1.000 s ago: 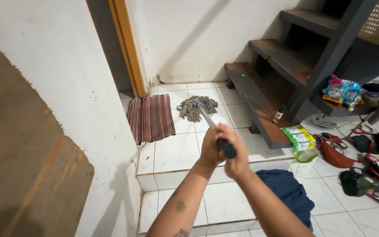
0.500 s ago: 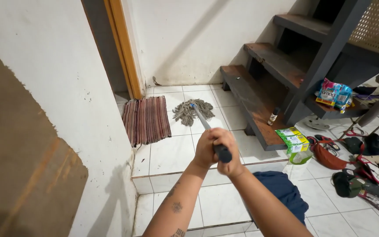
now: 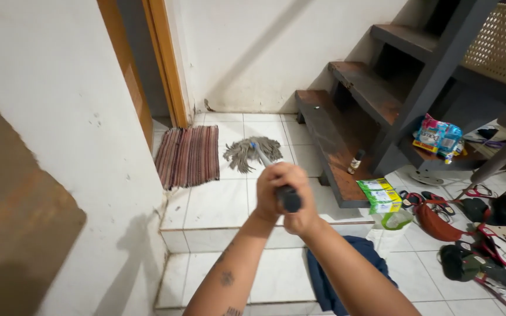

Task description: Mopping the tiled floor area near a staircase.

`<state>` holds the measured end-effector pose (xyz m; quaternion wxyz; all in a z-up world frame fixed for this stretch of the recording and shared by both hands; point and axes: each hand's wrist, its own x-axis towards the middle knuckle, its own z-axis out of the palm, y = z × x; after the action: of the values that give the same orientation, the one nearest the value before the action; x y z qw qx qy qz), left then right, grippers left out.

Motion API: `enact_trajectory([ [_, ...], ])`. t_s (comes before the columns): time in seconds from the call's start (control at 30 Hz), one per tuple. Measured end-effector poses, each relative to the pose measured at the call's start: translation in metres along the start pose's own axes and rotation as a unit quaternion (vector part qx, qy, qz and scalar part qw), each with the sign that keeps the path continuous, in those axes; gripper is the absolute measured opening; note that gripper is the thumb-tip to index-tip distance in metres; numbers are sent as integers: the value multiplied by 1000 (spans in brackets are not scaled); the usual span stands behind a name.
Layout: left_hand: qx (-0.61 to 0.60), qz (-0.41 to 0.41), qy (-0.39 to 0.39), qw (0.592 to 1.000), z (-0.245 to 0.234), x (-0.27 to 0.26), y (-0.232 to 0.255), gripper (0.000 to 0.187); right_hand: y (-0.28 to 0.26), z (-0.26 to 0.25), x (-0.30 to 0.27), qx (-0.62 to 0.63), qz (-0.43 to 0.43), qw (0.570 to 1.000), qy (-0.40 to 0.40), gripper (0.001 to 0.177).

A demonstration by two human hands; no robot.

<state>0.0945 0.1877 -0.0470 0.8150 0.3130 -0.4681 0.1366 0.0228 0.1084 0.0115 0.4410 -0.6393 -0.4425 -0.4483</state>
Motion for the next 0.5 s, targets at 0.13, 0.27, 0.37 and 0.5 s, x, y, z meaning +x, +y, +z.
enact_trajectory([
  [0.13,351,25,15,936,-1,-48,-27,31,19,-23,-51,54,19,994,-91,37],
  [0.27,369,114,-16,922,70,-13,-15,43,1,-69,-40,65,32,995,-73,37],
  [0.37,266,53,-59,961,142,25,15,71,-32,-103,-7,69,61,995,40,46],
  [0.5,435,86,-30,896,170,28,1,78,-55,-136,17,158,36,985,57,53],
])
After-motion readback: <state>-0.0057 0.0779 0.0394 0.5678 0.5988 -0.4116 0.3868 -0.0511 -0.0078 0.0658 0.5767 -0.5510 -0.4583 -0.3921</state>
